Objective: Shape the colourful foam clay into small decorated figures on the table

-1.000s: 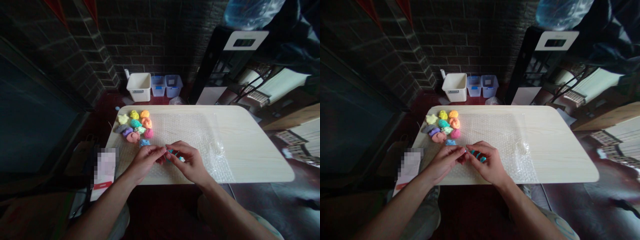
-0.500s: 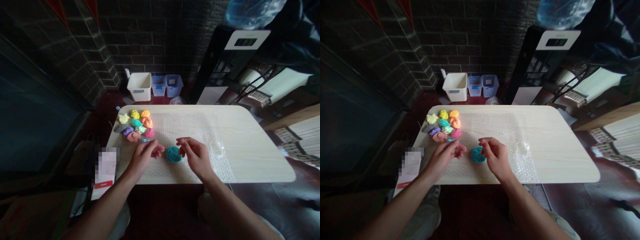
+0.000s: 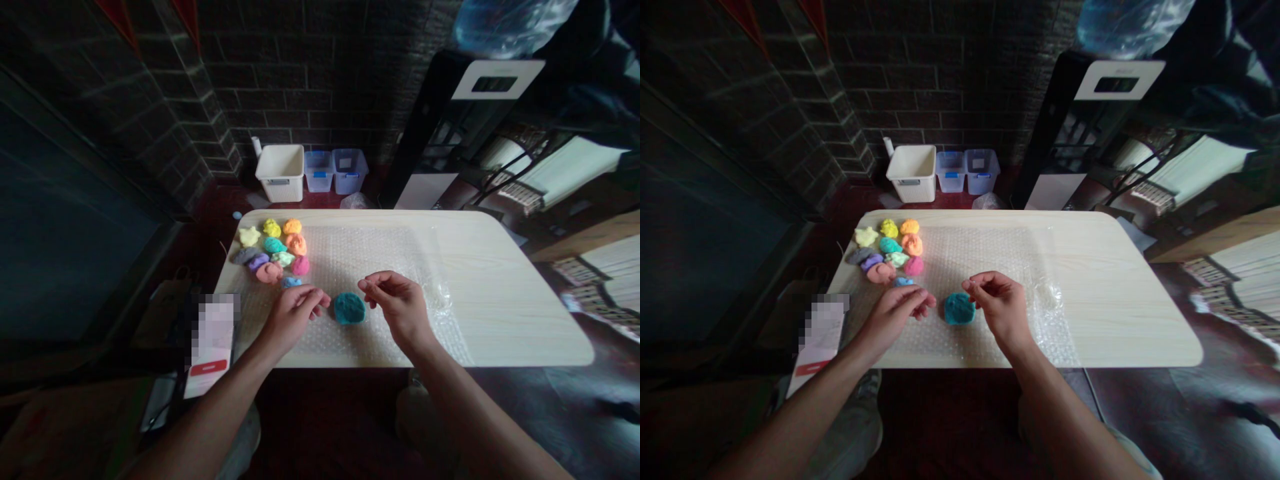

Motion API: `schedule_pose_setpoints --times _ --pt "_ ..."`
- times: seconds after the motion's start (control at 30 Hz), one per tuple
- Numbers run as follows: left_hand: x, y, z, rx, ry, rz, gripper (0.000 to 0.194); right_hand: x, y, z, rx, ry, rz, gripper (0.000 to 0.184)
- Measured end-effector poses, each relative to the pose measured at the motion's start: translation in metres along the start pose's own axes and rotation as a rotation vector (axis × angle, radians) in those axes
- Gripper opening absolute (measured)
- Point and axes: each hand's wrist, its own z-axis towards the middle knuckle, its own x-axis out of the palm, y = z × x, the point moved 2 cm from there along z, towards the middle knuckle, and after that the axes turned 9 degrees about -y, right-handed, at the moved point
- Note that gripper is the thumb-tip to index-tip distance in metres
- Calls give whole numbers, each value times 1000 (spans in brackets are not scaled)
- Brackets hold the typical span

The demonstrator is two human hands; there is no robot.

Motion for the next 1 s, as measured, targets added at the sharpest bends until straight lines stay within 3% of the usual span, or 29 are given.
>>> schedule_pose_setpoints --times 0.4,0.67,0.87,1.0 --pt "0 3 1 -4 -11 -14 28 -6 -12 5 78 -67 27 38" --pt "0 2 1 -9 -6 -14 29 -6 -5 3 94 -63 -9 31" --pt "-1 5 2 -17 -7 -21 29 -2 -4 -1 178 -12 20 50" --pt "-1 4 2 -14 -8 -27 28 -4 -2 -3 161 3 -69 60"
